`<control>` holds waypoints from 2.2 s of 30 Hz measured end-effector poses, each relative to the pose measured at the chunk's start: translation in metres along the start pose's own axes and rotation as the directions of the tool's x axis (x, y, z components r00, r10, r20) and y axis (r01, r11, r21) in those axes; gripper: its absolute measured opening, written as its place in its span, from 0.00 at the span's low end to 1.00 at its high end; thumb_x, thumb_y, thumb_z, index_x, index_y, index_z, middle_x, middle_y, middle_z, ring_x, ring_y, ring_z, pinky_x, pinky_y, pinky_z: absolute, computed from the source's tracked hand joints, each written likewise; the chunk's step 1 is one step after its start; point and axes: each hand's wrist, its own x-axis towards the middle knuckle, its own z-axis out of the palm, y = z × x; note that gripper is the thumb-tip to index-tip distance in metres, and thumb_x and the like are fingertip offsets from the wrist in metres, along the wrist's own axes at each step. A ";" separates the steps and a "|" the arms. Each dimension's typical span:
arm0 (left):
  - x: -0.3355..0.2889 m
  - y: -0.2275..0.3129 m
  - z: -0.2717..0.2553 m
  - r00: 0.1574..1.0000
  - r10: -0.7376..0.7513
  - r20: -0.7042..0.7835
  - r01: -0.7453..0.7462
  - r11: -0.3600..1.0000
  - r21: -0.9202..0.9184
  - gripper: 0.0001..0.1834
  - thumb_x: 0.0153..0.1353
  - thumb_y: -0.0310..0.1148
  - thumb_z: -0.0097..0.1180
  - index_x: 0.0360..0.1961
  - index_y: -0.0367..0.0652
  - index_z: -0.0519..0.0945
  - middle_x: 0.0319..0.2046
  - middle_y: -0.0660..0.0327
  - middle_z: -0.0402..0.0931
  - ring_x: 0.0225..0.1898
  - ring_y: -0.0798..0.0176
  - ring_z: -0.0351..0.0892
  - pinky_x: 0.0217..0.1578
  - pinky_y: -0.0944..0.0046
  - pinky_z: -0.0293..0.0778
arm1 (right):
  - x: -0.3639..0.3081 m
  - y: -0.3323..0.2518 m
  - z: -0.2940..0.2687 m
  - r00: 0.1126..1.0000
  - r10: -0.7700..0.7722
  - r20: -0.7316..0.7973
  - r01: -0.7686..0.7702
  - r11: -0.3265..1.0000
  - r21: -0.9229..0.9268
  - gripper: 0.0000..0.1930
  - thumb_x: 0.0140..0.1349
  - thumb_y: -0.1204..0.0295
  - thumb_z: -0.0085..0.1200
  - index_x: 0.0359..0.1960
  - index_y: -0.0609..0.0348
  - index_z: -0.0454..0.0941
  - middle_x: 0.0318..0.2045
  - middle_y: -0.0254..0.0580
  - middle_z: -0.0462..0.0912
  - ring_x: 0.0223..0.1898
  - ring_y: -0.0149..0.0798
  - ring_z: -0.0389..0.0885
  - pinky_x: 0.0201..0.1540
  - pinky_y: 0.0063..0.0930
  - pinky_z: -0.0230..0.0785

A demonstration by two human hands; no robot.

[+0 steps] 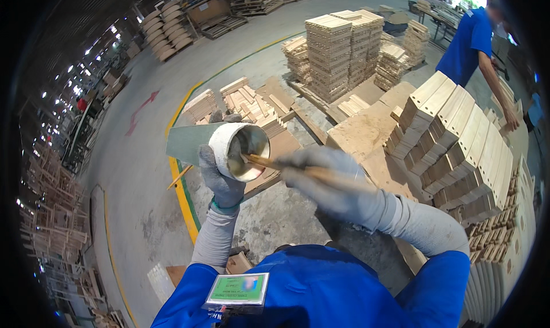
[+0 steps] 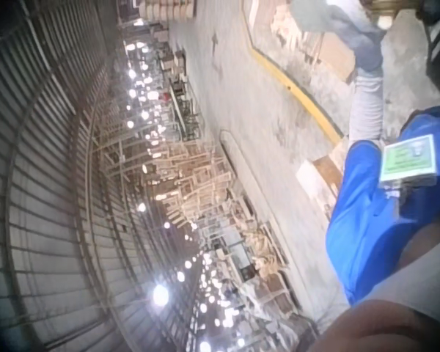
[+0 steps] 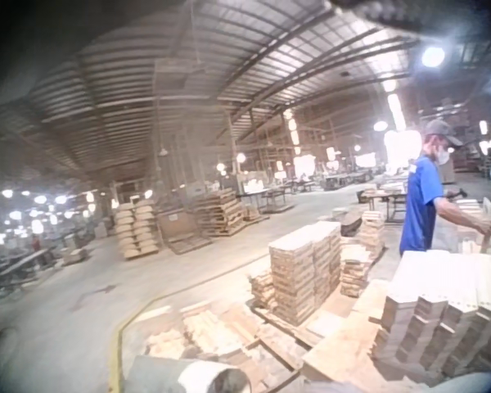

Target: The person applies a white liquid to pre-drilled holes in wooden chair parts using a small brush and container. The person repeatedly dips the brush into the container and applies the liquid to each hole on multiple parts arranged on a workbench.

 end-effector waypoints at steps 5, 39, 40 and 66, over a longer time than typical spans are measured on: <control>0.011 0.003 0.012 0.998 -0.049 0.027 0.047 0.997 0.069 0.31 0.68 0.48 0.32 0.64 0.35 0.53 0.54 0.50 0.67 0.56 0.55 0.69 0.57 0.56 0.65 | 0.024 -0.024 0.009 0.822 0.504 -0.264 -0.172 0.663 0.729 0.15 0.63 0.72 0.50 0.48 0.70 0.70 0.40 0.47 0.77 0.39 0.37 0.81 0.43 0.28 0.79; 0.088 0.012 0.028 0.532 -0.673 0.514 0.718 0.680 0.148 0.26 0.63 0.45 0.44 0.50 0.30 0.70 0.45 0.49 0.76 0.44 0.58 0.79 0.47 0.63 0.77 | 0.018 -0.085 -0.026 0.858 -0.191 0.478 0.489 0.590 -0.642 0.14 0.52 0.70 0.51 0.40 0.63 0.71 0.28 0.42 0.72 0.21 0.35 0.76 0.14 0.26 0.69; 0.089 0.003 0.028 0.573 -0.631 0.523 0.642 0.742 0.192 0.26 0.63 0.45 0.45 0.49 0.31 0.71 0.44 0.49 0.76 0.43 0.59 0.79 0.47 0.63 0.77 | 0.020 -0.085 -0.028 0.883 -0.204 0.422 0.462 0.523 -0.716 0.14 0.53 0.71 0.50 0.41 0.62 0.71 0.28 0.42 0.72 0.21 0.36 0.76 0.14 0.25 0.70; 0.107 0.004 0.056 0.673 -0.608 0.421 0.694 0.716 -0.075 0.27 0.63 0.48 0.42 0.51 0.33 0.70 0.42 0.48 0.76 0.43 0.53 0.78 0.48 0.57 0.75 | 0.005 -0.073 -0.025 0.928 -0.135 0.348 0.370 0.452 -0.812 0.16 0.55 0.70 0.49 0.46 0.55 0.71 0.33 0.40 0.75 0.27 0.37 0.79 0.18 0.26 0.71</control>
